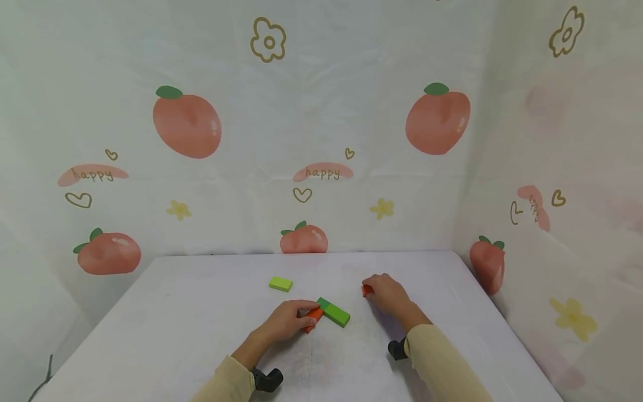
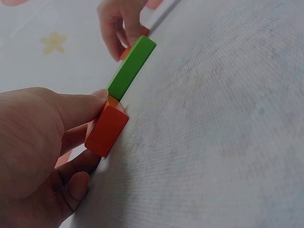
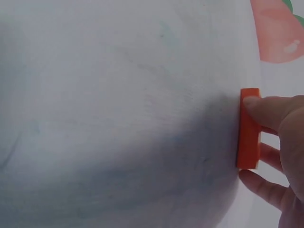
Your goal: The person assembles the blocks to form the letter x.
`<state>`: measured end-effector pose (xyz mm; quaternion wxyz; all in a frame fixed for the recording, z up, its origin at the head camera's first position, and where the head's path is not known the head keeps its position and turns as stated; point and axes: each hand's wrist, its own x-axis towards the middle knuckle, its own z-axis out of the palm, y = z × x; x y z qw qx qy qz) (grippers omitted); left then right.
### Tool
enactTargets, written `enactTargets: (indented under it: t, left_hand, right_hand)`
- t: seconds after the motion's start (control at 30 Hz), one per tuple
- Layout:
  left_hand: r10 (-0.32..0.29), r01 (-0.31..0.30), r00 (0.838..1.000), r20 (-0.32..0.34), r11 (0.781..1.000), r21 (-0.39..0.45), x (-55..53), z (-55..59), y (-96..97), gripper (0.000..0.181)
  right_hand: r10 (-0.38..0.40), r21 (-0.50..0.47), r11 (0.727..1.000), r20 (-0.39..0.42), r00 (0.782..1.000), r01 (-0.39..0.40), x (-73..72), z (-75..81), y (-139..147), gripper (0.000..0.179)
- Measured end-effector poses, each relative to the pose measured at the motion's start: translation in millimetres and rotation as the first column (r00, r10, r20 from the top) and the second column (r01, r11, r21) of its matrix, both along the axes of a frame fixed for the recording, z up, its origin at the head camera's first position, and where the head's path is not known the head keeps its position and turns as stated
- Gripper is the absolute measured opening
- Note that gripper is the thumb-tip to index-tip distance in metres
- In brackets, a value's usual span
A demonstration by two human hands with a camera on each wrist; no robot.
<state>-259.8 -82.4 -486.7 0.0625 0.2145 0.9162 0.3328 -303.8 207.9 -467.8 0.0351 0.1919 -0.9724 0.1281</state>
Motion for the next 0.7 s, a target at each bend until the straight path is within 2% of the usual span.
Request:
enactTargets:
  t: [0.43,0.7]
  left_hand:
    - [0.002,-0.002,1.000,0.007,1.000,0.005,0.3,0.0,-0.1,0.039]
    - [0.001,-0.001,1.000,0.000,1.000,0.001,1.3,0.6,0.4,0.040]
  right_hand:
    - [0.007,0.012,1.000,0.081,0.997,-0.008,-2.6,13.0,-6.1,0.033]
    - [0.011,0.021,1.000,0.082,0.997,-0.013,-3.2,20.3,-9.7,0.032]
